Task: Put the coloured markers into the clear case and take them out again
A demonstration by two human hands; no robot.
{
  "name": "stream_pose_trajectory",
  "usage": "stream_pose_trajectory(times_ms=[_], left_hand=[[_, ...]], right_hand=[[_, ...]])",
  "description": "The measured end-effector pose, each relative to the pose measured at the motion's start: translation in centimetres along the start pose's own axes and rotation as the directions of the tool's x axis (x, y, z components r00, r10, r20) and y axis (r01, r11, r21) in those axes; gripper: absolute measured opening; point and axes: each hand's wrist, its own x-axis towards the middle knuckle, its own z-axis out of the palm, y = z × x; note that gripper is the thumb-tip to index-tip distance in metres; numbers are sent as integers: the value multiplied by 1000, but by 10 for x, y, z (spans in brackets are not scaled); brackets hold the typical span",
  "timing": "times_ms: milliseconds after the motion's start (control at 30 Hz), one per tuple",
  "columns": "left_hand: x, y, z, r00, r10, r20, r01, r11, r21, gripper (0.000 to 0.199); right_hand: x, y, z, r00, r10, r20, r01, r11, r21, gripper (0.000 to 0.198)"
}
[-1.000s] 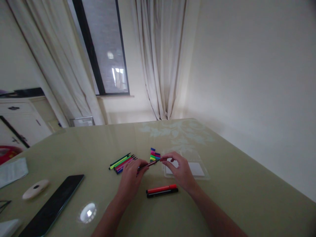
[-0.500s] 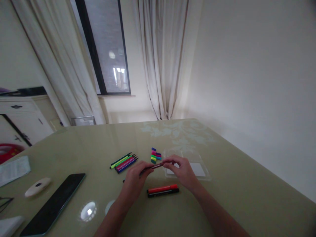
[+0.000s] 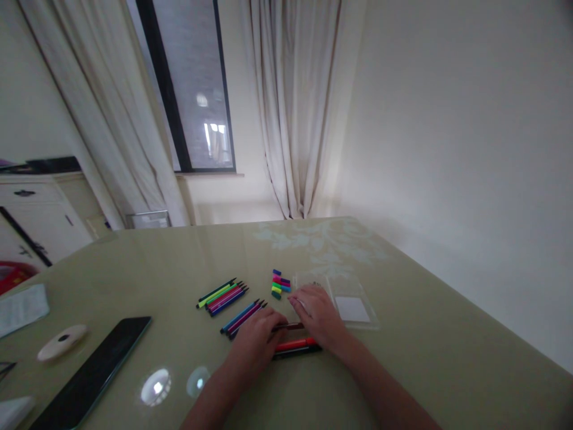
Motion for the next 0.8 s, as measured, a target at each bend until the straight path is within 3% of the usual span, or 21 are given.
stream_pose_trajectory(times_ms=[167, 233, 333, 433, 633, 800], left_hand=[[0, -2, -5, 993, 99, 65, -95, 993, -67, 22], [3, -10, -12, 997, 76, 26, -74, 995, -61, 24], [5, -33, -28, 976, -100, -192, 108, 994, 32, 24], [2, -60, -45, 880, -233, -414, 320, 935, 154, 26], [-10, -85, -62, 773, -354, -526, 585, 720, 374, 37], [-10, -90, -63, 756, -391, -525, 622, 676, 394, 40]], right_hand=[[4, -9, 15, 989, -93, 111, 111, 980, -166, 32], [5, -12, 18, 987, -94, 127, 118, 974, -196, 31], [5, -14, 20, 984, -92, 150, 123, 969, -214, 28], [5, -13, 19, 984, -88, 157, 123, 965, -231, 26], [5, -12, 19, 983, -71, 170, 118, 951, -287, 26], [3, -14, 18, 981, -54, 188, 108, 951, -290, 23]])
